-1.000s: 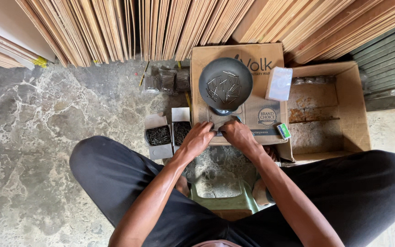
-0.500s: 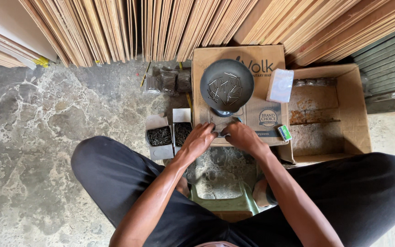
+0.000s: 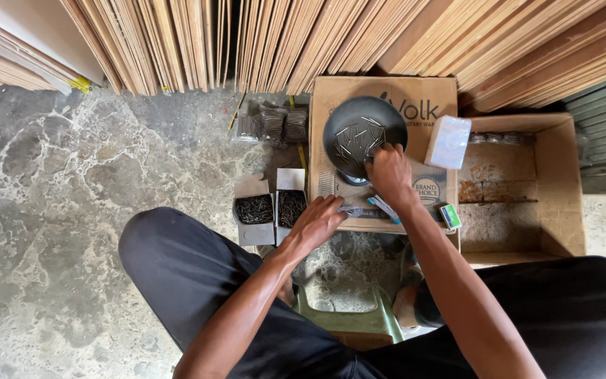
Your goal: The person sits on a stool and sorts small metal nails from a black pan into two small white boxes using both hands. The person repeatedly picks up nails from the pan and places them into the boxes.
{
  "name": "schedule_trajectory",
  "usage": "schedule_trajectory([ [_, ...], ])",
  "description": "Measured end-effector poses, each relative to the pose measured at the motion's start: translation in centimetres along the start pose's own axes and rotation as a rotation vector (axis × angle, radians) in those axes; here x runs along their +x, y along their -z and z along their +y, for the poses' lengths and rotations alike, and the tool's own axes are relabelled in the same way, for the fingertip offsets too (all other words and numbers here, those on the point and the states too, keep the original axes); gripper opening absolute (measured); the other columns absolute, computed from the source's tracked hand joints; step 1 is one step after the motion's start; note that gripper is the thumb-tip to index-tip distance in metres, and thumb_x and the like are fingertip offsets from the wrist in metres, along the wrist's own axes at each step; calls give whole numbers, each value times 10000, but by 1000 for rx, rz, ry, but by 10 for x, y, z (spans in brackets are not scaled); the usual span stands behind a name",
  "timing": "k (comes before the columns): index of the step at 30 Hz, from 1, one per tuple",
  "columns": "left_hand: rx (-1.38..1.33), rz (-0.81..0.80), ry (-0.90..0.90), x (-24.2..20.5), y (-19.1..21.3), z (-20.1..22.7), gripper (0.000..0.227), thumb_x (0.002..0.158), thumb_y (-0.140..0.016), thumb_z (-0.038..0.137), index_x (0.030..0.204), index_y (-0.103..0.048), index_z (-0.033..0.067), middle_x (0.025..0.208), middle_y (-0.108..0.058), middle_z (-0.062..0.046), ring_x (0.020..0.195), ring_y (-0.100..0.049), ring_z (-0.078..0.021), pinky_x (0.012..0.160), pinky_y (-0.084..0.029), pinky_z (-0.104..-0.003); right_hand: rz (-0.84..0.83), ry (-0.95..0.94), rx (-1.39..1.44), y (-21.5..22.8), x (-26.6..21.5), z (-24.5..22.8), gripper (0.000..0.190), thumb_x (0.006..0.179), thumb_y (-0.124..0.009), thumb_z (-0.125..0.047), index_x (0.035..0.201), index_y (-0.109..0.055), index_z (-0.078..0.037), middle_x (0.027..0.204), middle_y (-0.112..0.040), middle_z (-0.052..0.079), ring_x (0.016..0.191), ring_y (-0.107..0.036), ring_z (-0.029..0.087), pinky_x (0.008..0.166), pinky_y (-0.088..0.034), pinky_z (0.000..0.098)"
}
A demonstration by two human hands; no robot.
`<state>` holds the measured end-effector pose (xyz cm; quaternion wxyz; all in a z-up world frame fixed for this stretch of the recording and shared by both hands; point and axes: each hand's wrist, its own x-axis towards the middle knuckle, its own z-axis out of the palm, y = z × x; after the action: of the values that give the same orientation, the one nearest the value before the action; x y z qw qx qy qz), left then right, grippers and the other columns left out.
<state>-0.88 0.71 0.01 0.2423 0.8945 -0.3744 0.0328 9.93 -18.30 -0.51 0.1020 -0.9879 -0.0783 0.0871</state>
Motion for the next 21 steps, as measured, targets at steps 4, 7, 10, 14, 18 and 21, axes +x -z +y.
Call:
schedule_trajectory([
  [4,-30,-21,18,6,34,10,171,858,-455,42,800,-615,53,881,-519,-133,781,-503,-265,621,-407,-352,14,-7,-43,-23,19,-1,257,778,-656,-292,890,-660,-60,898,-616,118,921,-584,291,711,-526,376],
  [7,35,-7,17,6,30,11,132,830,-494,31,779,-615,46,874,-526,-133,758,-507,-267,599,-409,-355,-11,-32,-48,-34,25,-3,232,777,-657,-258,850,-667,-39,861,-623,130,904,-592,299,704,-532,379],
  [10,30,-33,35,8,26,10,148,830,-494,17,778,-629,46,869,-532,-131,761,-512,-259,598,-406,-348,-48,-65,-37,-36,27,-5,261,757,-680,-304,828,-665,-53,835,-637,124,877,-608,289,679,-542,389],
  [14,55,13,25,3,2,4,96,824,-533,11,792,-618,43,893,-534,-151,767,-511,-271,610,-409,-352,-95,-14,-106,-27,31,-11,287,731,-694,-340,792,-668,-60,790,-638,130,813,-634,295,664,-545,392],
  [18,27,56,-4,3,14,2,100,850,-521,4,799,-606,15,890,-535,-186,756,-512,-298,606,-413,-372,-119,-49,11,-29,31,-5,391,713,-694,-409,790,-676,-26,791,-648,183,805,-647,346,677,-542,447],
  [21,-18,51,-4,-4,-16,-9,79,845,-517,54,800,-582,57,902,-514,-148,797,-504,-280,604,-409,-370,-76,-52,265,-10,24,-1,348,706,-725,-320,861,-655,-17,806,-641,203,821,-631,389,676,-529,482],
])
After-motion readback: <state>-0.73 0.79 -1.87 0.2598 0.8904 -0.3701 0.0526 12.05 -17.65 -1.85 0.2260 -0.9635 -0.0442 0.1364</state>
